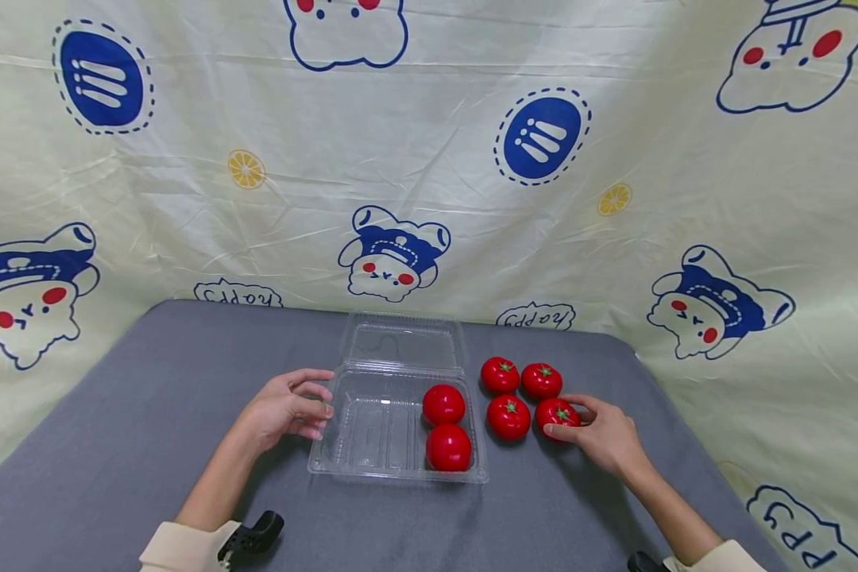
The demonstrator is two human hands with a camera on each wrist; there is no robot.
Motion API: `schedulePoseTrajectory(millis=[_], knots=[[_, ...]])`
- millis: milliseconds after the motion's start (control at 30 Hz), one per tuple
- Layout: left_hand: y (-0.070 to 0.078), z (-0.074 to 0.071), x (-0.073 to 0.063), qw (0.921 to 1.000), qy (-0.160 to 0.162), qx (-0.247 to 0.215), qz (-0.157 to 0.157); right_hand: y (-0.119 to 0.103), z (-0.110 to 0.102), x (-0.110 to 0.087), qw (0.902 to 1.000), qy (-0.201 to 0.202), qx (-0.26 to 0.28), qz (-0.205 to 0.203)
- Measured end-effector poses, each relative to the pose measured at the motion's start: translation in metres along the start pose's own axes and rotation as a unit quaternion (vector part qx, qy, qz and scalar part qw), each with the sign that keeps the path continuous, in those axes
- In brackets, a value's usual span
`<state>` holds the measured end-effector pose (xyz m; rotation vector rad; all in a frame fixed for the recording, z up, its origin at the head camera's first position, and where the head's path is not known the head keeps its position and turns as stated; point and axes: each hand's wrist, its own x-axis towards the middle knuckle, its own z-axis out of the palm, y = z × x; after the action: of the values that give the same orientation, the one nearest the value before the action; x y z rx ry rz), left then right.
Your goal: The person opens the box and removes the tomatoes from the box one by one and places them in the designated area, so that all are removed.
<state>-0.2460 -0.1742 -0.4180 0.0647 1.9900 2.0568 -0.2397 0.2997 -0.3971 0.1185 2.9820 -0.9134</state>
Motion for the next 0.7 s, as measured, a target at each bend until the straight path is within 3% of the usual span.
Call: schedulePoseTrajectory(millis=[700], knots=[[0.0001,0.0004,-0.0005,1.0,-0.001,-0.002,0.0,0.0002,0.0025,0.0025,1.0,-0.005,-0.002,-0.007]])
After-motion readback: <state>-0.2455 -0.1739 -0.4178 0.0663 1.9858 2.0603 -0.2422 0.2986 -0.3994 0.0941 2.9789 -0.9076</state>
